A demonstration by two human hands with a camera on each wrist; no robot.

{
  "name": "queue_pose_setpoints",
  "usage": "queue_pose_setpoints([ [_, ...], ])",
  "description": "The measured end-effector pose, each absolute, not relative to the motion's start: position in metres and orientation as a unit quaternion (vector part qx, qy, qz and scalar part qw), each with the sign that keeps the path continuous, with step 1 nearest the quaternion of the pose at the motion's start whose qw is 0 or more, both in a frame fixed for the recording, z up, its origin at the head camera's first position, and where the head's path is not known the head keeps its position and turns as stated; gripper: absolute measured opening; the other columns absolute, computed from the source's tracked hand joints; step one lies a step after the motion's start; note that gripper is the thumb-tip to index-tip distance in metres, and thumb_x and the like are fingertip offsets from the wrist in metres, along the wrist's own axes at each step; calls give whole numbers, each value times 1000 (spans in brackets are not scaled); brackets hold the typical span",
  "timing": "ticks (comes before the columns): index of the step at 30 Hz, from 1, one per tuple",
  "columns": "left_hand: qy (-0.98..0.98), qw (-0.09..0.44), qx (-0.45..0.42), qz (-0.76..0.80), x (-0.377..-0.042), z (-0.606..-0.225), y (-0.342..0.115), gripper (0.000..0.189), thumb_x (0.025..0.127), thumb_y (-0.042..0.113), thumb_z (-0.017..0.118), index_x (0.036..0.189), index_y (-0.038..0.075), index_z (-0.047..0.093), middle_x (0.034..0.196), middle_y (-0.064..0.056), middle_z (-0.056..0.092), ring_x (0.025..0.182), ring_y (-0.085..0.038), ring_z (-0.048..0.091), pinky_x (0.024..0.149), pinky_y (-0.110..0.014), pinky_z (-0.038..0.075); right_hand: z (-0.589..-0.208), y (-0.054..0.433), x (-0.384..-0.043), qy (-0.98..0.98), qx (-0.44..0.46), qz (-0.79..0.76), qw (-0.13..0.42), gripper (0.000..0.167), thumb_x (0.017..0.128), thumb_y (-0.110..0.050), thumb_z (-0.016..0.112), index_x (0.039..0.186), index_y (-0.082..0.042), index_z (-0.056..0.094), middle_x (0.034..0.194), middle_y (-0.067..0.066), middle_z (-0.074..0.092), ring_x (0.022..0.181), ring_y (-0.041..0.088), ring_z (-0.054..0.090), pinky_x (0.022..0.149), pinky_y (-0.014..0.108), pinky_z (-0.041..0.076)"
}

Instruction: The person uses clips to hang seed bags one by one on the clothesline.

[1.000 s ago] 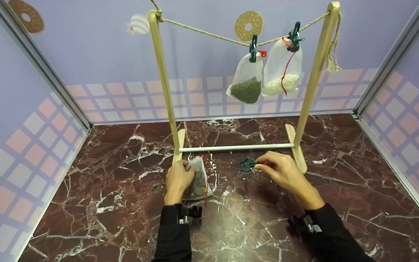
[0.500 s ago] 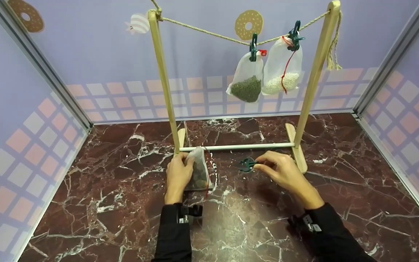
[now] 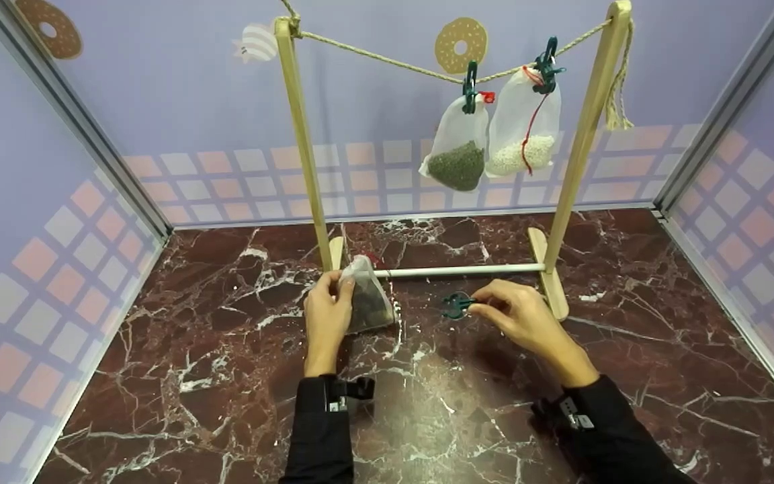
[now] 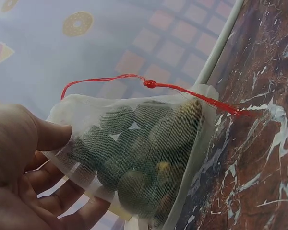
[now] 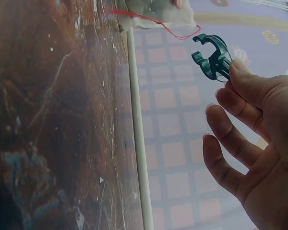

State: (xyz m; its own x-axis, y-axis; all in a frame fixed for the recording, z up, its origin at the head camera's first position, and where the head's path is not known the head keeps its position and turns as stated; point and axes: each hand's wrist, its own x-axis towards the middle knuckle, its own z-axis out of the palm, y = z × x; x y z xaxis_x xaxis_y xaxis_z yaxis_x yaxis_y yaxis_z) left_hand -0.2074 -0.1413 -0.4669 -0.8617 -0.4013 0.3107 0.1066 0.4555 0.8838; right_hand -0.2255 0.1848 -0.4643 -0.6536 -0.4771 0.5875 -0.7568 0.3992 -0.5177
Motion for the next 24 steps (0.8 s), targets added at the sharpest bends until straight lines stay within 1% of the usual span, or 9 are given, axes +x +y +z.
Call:
queue_pose_setpoints([
  [5,-816,252,89,-513,-208,-468,-142,13,94,10,71,103,2,72,91,-11,71,85,-27,64,84,-43,51,-464,185,-225,-818,373,403,170,10,89,-18,79,98,-14,75,89,-11,69,71,7,61,62,31,55],
  [9,-817,253,88,-511,-208,-469,-141,13,93,8,71,104,1,72,88,-9,70,81,-26,63,81,-42,51,-464,184,-224,-817,371,407,169,10,89,-18,79,98,-15,75,89,-12,68,71,7,61,63,24,53],
  [12,-819,260,87,-505,-208,-469,-141,13,93,8,72,103,1,72,85,-8,69,79,-26,62,79,-41,50,-464,184,-224,-818,372,405,170,11,89,-18,79,98,-15,75,88,-12,68,70,7,60,62,23,52],
  [19,-816,268,80,-506,-208,-468,-140,12,92,7,72,102,1,72,84,-8,69,77,-25,61,77,-41,50,-463,184,-223,-825,370,387,179,12,89,-20,80,98,-14,74,86,-12,66,71,5,60,63,24,52],
  [24,-815,275,82,-503,-209,-468,-139,11,92,6,73,102,1,72,83,-8,69,76,-24,61,75,-39,49,-462,184,-222,-827,367,385,180,11,89,-21,79,97,-15,74,87,-11,66,73,6,60,64,26,53],
])
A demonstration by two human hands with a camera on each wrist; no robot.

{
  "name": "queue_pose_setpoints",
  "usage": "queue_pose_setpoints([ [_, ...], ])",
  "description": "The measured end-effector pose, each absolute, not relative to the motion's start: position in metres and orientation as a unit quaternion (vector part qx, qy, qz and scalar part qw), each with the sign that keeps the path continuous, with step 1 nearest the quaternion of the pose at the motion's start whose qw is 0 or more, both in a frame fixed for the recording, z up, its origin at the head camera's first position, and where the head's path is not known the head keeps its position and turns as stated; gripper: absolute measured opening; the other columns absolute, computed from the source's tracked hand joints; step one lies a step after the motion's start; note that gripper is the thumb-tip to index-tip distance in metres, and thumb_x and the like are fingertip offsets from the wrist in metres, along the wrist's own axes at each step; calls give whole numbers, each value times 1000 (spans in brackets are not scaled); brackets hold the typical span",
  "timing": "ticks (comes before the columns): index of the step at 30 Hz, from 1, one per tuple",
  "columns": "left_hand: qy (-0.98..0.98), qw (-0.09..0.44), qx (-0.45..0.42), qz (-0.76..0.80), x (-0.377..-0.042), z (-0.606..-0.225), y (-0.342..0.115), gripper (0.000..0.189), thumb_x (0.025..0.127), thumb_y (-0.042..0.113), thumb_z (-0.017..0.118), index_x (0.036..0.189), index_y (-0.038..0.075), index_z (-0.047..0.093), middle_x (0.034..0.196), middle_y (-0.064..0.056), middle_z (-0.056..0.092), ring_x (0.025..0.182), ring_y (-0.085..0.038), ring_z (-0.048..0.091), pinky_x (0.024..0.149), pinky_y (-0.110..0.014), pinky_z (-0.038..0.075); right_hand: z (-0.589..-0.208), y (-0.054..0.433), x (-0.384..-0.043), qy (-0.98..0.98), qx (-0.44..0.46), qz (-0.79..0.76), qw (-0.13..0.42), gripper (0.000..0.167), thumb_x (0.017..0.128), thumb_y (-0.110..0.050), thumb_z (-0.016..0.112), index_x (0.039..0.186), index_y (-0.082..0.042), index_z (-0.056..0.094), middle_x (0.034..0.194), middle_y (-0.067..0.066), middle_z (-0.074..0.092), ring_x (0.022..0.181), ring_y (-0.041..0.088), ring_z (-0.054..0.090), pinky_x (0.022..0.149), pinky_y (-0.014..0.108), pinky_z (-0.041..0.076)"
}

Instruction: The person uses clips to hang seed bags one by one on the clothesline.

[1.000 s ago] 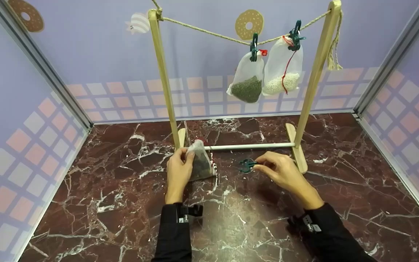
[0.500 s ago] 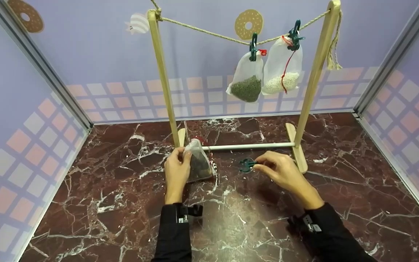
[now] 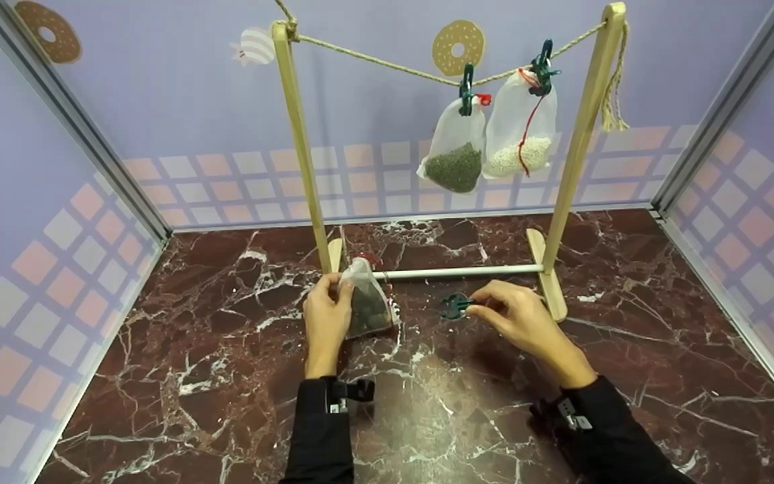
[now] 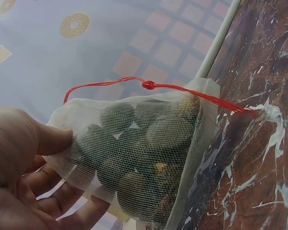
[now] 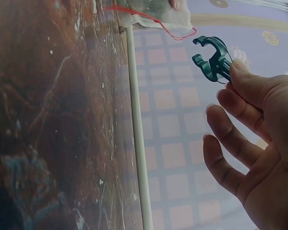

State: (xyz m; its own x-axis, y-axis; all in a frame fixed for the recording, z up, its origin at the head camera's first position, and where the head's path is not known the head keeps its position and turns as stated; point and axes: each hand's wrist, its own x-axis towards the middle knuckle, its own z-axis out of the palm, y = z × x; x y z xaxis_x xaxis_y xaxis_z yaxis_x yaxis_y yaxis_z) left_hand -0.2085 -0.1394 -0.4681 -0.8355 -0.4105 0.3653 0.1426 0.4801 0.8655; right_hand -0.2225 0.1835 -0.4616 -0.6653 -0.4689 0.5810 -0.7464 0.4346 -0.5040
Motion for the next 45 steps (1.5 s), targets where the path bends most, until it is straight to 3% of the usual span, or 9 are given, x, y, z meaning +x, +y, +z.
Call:
queue_pose_setpoints([
  [8,-806,283,89,-511,-207,-465,-141,13,92,11,73,103,3,72,84,-7,70,78,-24,63,77,-41,50,-462,178,-223,-805,391,398,201,8,89,-14,79,95,-15,74,88,-11,67,71,6,59,63,20,50],
  [20,-790,301,46,-532,-197,-440,-132,12,92,9,73,101,3,73,85,-7,70,79,-22,64,75,-37,51,-438,172,-216,-767,432,414,231,15,86,-1,79,98,-8,75,88,-4,71,70,9,62,64,16,51],
  [25,-819,274,5,-504,-199,-413,-129,15,90,9,76,103,2,74,87,-8,72,77,-23,65,75,-39,54,-400,164,-221,-758,450,383,275,13,84,3,77,95,-1,72,85,3,71,66,11,62,63,12,49],
  [29,-862,215,-23,-459,-203,-382,-125,17,91,13,76,105,4,74,91,-9,72,78,-24,66,76,-40,54,-356,155,-225,-752,462,356,308,9,85,2,75,92,2,70,83,8,71,64,14,62,65,9,46],
  [33,-884,179,-33,-431,-208,-350,-125,17,94,15,73,107,5,73,86,-7,71,71,-21,63,68,-36,53,-312,143,-231,-752,470,324,328,8,89,-5,73,92,2,70,81,9,70,63,16,61,64,8,44],
  [39,-871,184,-37,-453,-219,-307,-124,16,97,14,67,106,1,70,83,-6,68,60,-16,57,51,-26,48,-255,129,-241,-773,461,280,333,14,94,-12,71,92,2,70,84,11,70,68,17,64,63,23,52],
  [45,-858,171,-26,-484,-226,-267,-117,16,100,12,65,110,1,70,90,-8,71,64,-17,62,55,-25,53,-218,119,-247,-793,427,261,347,20,96,-19,71,94,1,71,90,13,71,75,20,65,68,30,55],
])
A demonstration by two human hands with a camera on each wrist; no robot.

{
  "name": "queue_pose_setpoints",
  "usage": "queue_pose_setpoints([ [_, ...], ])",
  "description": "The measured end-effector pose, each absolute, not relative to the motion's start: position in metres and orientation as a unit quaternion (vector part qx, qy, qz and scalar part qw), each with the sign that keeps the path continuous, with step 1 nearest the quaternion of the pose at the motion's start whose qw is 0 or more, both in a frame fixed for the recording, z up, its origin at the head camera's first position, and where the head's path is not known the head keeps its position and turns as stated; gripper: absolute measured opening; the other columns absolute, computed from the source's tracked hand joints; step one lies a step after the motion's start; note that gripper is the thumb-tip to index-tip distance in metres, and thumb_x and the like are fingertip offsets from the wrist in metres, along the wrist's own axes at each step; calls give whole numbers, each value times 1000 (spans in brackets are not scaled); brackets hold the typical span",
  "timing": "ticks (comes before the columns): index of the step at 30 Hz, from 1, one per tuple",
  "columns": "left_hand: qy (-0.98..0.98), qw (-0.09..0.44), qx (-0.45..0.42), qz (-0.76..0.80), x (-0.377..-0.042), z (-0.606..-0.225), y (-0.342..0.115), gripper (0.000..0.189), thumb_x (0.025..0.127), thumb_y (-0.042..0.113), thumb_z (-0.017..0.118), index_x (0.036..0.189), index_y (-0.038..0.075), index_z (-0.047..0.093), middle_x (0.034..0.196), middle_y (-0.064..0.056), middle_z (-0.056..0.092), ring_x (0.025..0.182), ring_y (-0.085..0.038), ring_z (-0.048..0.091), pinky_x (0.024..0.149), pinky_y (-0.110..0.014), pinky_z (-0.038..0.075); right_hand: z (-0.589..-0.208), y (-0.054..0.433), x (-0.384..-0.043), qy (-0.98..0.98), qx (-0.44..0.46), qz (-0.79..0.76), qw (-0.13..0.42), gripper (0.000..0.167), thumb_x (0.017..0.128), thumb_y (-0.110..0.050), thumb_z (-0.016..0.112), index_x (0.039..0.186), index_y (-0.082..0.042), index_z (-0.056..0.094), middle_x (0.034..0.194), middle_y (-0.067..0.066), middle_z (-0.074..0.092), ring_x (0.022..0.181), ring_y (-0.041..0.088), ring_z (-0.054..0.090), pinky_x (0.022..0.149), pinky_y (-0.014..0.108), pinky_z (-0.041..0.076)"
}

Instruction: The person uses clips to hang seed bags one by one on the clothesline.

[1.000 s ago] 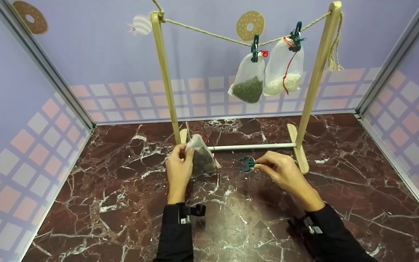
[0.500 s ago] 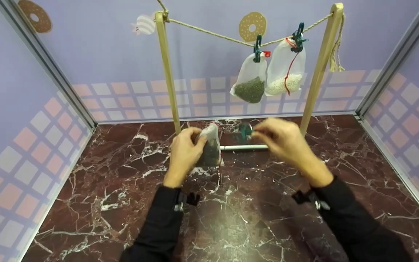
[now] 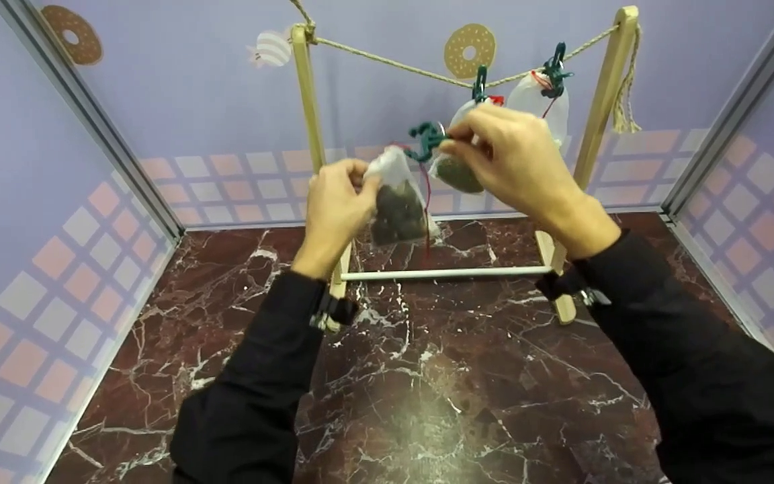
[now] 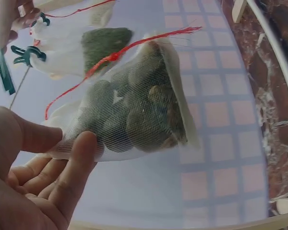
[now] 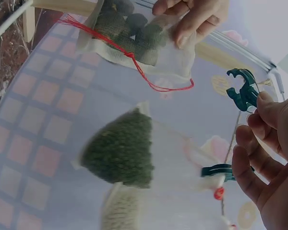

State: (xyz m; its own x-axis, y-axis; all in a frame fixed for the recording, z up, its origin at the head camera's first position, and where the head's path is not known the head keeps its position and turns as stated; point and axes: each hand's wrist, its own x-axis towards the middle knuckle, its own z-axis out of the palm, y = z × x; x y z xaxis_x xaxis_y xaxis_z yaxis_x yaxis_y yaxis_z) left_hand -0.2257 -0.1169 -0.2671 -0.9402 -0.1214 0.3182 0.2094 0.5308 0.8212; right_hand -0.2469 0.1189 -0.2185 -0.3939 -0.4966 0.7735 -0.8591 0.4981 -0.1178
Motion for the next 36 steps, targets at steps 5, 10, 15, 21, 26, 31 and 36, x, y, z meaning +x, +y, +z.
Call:
queue_pose_setpoints([
  [5,-839,141,-11,-525,-231,-242,-116,18,99,12,67,113,1,70,94,-8,71,71,-19,67,63,-27,59,-201,113,-250,-793,417,243,371,25,97,-24,69,95,0,72,89,13,71,72,21,62,66,30,50],
  [10,-831,158,-12,-533,-236,-224,-117,17,100,13,66,112,2,71,93,-7,72,70,-19,68,65,-30,60,-186,110,-257,-797,404,230,387,27,98,-26,67,95,1,72,89,13,71,71,22,61,64,31,48],
  [15,-815,246,-24,-524,-242,-215,-119,19,99,16,67,113,3,72,95,-7,75,67,-18,68,61,-27,58,-173,106,-268,-790,386,237,413,30,99,-28,66,95,1,72,93,12,73,74,20,64,67,33,53],
  [21,-809,338,-23,-480,-250,-215,-122,18,98,19,69,111,7,74,98,-3,76,78,-12,69,65,-22,54,-165,100,-277,-817,341,255,389,29,98,-31,68,97,-3,74,95,7,72,80,18,62,77,34,50],
  [26,-800,372,-25,-471,-255,-215,-122,17,98,18,69,109,7,74,97,-2,76,81,-12,69,65,-21,52,-166,95,-286,-830,341,256,359,29,98,-31,67,101,-3,75,97,8,73,89,24,61,87,36,43],
  [31,-792,395,-35,-464,-260,-217,-119,15,97,17,70,106,6,74,96,-3,76,83,-10,71,69,-19,53,-170,93,-291,-821,353,259,366,31,96,-34,68,100,-4,76,98,8,74,90,28,56,86,37,36],
  [36,-786,402,-47,-467,-261,-219,-117,14,97,16,70,105,5,74,95,-4,76,81,-11,71,70,-19,54,-171,89,-292,-844,317,250,354,33,95,-42,67,104,-13,78,103,-1,74,99,26,51,88,43,30],
])
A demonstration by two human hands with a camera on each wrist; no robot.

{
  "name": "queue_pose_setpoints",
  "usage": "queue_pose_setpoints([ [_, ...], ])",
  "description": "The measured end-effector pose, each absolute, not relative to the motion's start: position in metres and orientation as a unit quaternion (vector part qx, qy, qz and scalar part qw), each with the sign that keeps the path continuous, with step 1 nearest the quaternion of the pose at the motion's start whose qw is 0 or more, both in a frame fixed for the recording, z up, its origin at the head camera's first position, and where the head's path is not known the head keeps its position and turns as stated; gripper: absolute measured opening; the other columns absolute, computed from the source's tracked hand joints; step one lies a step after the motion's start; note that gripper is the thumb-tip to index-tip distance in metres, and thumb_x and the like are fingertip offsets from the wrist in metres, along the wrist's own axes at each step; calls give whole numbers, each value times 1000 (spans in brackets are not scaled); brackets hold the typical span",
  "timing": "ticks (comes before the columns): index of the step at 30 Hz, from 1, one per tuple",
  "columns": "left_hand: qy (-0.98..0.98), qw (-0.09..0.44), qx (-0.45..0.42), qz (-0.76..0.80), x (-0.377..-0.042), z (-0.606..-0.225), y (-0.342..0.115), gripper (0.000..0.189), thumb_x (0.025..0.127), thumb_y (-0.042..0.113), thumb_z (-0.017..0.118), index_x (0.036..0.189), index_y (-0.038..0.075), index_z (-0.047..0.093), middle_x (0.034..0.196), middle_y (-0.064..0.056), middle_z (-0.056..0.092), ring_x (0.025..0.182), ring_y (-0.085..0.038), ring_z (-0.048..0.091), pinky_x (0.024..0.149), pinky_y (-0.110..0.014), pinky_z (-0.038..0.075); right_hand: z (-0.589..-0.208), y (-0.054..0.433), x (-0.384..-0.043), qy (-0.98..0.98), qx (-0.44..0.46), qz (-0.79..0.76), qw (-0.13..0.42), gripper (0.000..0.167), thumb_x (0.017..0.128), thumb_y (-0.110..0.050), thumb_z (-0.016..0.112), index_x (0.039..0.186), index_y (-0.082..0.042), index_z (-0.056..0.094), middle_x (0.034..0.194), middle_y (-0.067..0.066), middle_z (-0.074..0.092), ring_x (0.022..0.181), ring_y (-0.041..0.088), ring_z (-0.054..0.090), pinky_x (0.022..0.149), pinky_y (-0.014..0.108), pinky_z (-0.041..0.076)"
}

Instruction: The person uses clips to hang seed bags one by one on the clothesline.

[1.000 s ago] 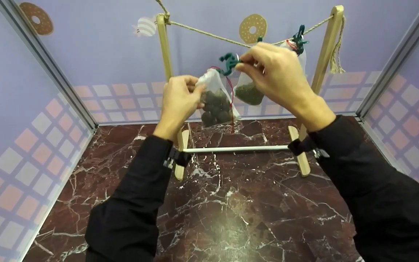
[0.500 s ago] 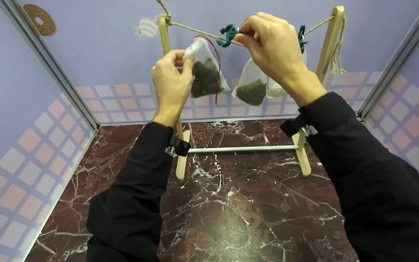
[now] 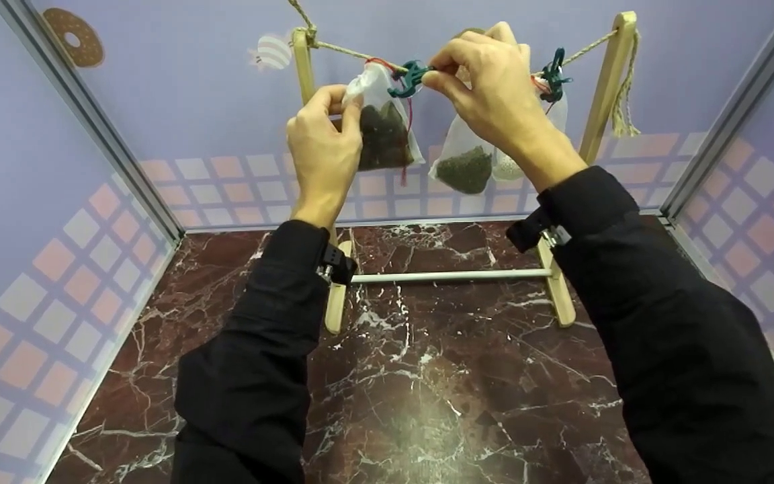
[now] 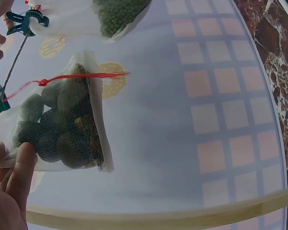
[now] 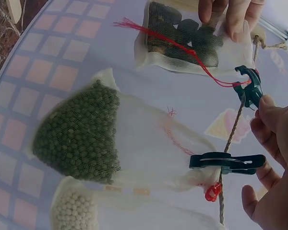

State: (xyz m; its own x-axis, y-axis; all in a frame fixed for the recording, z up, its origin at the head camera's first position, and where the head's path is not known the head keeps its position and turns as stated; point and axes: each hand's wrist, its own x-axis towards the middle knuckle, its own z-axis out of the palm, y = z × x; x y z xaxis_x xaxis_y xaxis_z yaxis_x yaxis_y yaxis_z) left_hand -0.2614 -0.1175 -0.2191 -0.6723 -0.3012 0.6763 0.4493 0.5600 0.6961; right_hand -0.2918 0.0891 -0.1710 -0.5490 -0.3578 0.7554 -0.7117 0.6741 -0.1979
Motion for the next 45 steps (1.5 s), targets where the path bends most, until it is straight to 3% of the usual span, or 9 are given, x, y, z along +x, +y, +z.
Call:
queue_pose_setpoints([
  [5,-770,400,-70,-492,-262,-220,-115,14,98,15,69,105,3,73,94,-5,76,80,-11,72,70,-20,55,-172,85,-291,-849,310,253,346,32,94,-44,67,105,-16,79,103,-3,73,108,24,51,91,47,29],
  [11,-769,393,-82,-498,-260,-221,-112,15,98,14,68,108,3,73,96,-5,75,80,-13,70,69,-21,54,-175,83,-289,-845,324,242,350,38,95,-45,62,109,-12,76,105,1,71,108,26,50,91,48,29],
  [19,-763,393,-89,-505,-259,-223,-112,15,98,14,69,106,2,72,94,-6,74,83,-13,72,73,-22,56,-178,83,-286,-878,312,212,294,56,103,-51,49,141,-12,57,121,5,61,117,27,43,97,45,26],
  [24,-761,401,-88,-502,-260,-226,-114,15,98,12,69,106,1,72,94,-6,74,82,-15,72,74,-21,56,-182,85,-284,-882,320,204,280,61,104,-50,51,151,-11,47,129,9,58,120,28,42,99,45,27],
  [30,-758,414,-51,-501,-259,-224,-119,13,98,13,69,106,3,72,93,-4,74,76,-13,69,67,-22,54,-187,84,-284,-878,335,195,282,58,104,-42,55,151,-8,47,128,12,58,119,32,44,93,46,35],
  [35,-749,430,-25,-504,-258,-221,-123,13,98,14,69,107,5,72,93,-4,73,78,-11,69,70,-20,54,-187,87,-283,-870,344,199,292,53,104,-35,58,148,-7,51,126,12,59,117,34,46,91,48,39],
  [40,-761,419,-31,-494,-258,-226,-125,15,98,13,69,107,3,72,95,-6,74,82,-15,70,74,-20,55,-191,93,-281,-855,362,209,308,50,102,-31,60,146,-7,53,132,13,58,121,33,45,100,47,37],
  [45,-786,409,-42,-461,-256,-235,-128,16,97,17,70,107,4,72,97,-5,75,87,-16,73,80,-22,56,-202,103,-279,-822,402,208,347,48,100,-22,63,143,-2,55,141,18,55,134,35,42,119,43,24],
])
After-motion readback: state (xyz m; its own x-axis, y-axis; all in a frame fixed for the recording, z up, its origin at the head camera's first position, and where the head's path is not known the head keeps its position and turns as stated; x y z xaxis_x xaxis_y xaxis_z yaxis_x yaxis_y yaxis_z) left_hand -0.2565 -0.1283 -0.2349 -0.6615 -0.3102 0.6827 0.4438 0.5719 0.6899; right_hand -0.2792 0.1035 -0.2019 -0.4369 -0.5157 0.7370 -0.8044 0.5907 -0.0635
